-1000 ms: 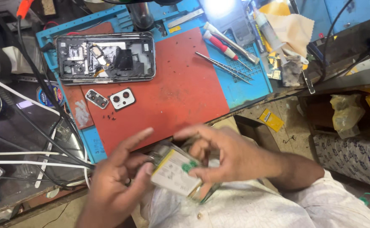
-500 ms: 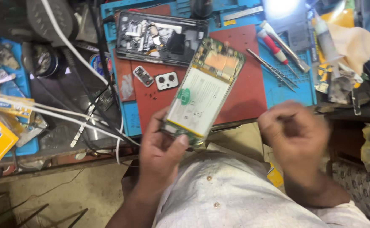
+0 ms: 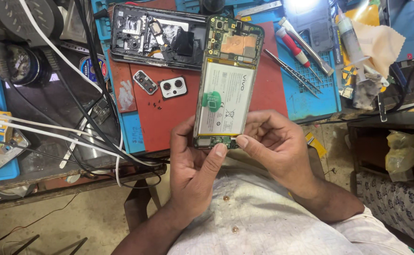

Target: The person repairs a disassembled smartphone at a workbench. They use a metal pry tool to work on the phone's internal board and battery, connect a charging cable to test the device, press the frame and screen assembly together by hand, and pick up small components from the mat.

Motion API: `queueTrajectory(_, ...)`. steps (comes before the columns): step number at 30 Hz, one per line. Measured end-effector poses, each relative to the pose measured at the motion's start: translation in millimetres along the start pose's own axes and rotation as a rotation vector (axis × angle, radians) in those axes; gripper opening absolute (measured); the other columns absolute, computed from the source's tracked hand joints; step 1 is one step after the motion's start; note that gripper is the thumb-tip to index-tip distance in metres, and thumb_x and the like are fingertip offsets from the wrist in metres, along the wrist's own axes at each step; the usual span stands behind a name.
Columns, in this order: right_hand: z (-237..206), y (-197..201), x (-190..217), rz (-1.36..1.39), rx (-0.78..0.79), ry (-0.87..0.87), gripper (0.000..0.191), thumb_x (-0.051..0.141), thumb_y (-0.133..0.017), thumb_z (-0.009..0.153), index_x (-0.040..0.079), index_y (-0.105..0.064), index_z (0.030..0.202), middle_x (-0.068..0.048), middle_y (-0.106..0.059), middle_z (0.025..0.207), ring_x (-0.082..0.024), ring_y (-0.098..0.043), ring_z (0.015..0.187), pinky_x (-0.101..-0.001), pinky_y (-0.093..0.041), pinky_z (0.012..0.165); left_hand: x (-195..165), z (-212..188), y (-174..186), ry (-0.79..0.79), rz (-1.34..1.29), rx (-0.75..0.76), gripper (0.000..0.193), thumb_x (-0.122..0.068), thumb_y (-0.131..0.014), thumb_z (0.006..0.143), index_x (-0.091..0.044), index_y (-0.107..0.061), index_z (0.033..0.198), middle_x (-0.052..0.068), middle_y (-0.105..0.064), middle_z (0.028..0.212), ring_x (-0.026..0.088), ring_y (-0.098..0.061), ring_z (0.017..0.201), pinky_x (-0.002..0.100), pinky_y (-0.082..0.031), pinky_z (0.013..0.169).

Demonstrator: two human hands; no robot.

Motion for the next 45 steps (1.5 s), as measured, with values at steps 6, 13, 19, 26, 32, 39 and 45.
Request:
queueTrajectory(6,2.2,-3.5,4.6,-0.029,-0.014,-0.019,0.027,-0.005,-0.07,0.094,-0.005,-0.061,0.119,-0.008,-0.072,0.103,-0.009,-0.068,0.093,-0.0233,-0.057,0.084,1.2,-4.6,-0.1,-0.022,0.022,0.037,0.051,0.001,-0.058,0.108,-0.004,-0.033,0.151,0.012,-0.053,0.141,0.016,-0.056,0.127,0.034,-0.049,0.111)
queueTrajectory(13,2.4,-4.0,5.6,-0.042,-0.005,-0.002,0.026,-0.003,-0.073,0.092,-0.003,-0.06,0.115,-0.006,-0.071,0.103,-0.007,-0.066,0.092,-0.0217,-0.056,0.083,-0.4,-8.4,-0.8,-0.012,0.042,0.073,0.049,0.002,-0.056,0.108,-0.004,-0.03,0.149,0.014,-0.052,0.142,0.016,-0.057,0.128,0.034,-0.05,0.111)
queueTrajectory(19,3.8,3.1,11.4,-0.196,0.004,-0.011,0.028,-0.002,-0.078,0.087,-0.001,-0.063,0.111,-0.005,-0.072,0.096,-0.005,-0.064,0.084,-0.0192,-0.053,0.075,2.1,-11.5,-1.6,-0.018,0.07,0.084,0.048,0.003,-0.055,0.108,-0.003,-0.029,0.147,0.015,-0.052,0.142,0.017,-0.056,0.131,0.034,-0.05,0.112)
queueTrajectory(26,2.5,-0.3,13.2,-0.206,-0.03,-0.074,0.029,-0.001,-0.078,0.085,0.0,-0.063,0.109,-0.006,-0.073,0.096,-0.005,-0.066,0.084,-0.0202,-0.055,0.075,2.7,-9.5,-2.0,-0.044,0.12,0.073,0.051,0.007,-0.056,0.106,-0.006,-0.028,0.146,0.013,-0.053,0.138,0.015,-0.058,0.126,0.031,-0.052,0.109)
queueTrajectory(32,-0.8,-3.8,21.6,-0.192,0.055,-0.003,0.027,-0.002,-0.078,0.088,-0.001,-0.063,0.11,-0.006,-0.072,0.099,-0.008,-0.067,0.091,-0.0234,-0.056,0.082,4.8,-2.1,-1.2,-0.018,0.072,-0.051,0.055,0.015,-0.061,0.096,-0.004,-0.031,0.138,0.013,-0.055,0.127,0.014,-0.062,0.114,0.029,-0.056,0.098)
queueTrajectory(39,-2.8,-7.9,16.1,-0.251,0.037,0.038,0.036,-0.006,-0.076,0.086,-0.002,-0.057,0.116,-0.007,-0.071,0.103,-0.009,-0.068,0.094,-0.0244,-0.057,0.085,7.4,0.1,-1.5,-0.006,0.159,-0.083,0.058,0.016,-0.06,0.089,-0.008,-0.031,0.133,0.011,-0.054,0.124,0.013,-0.065,0.11,0.027,-0.059,0.09)
queueTrajectory(45,-2.6,-10.2,12.1,-0.29,0.041,0.106,0.038,-0.008,-0.075,0.087,-0.001,-0.055,0.119,-0.006,-0.069,0.102,-0.009,-0.068,0.097,-0.0244,-0.058,0.088,9.3,2.3,-1.9,-0.039,0.175,-0.082,0.061,0.019,-0.057,0.087,-0.008,-0.032,0.134,0.01,-0.051,0.125,0.013,-0.063,0.115,0.028,-0.058,0.099)
Point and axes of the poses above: each hand's wrist, its own z-axis towards the middle knuckle, its own y-axis out of the back of the hand, x = y × z, the point moved 2 cm from there along z, towards the middle knuckle
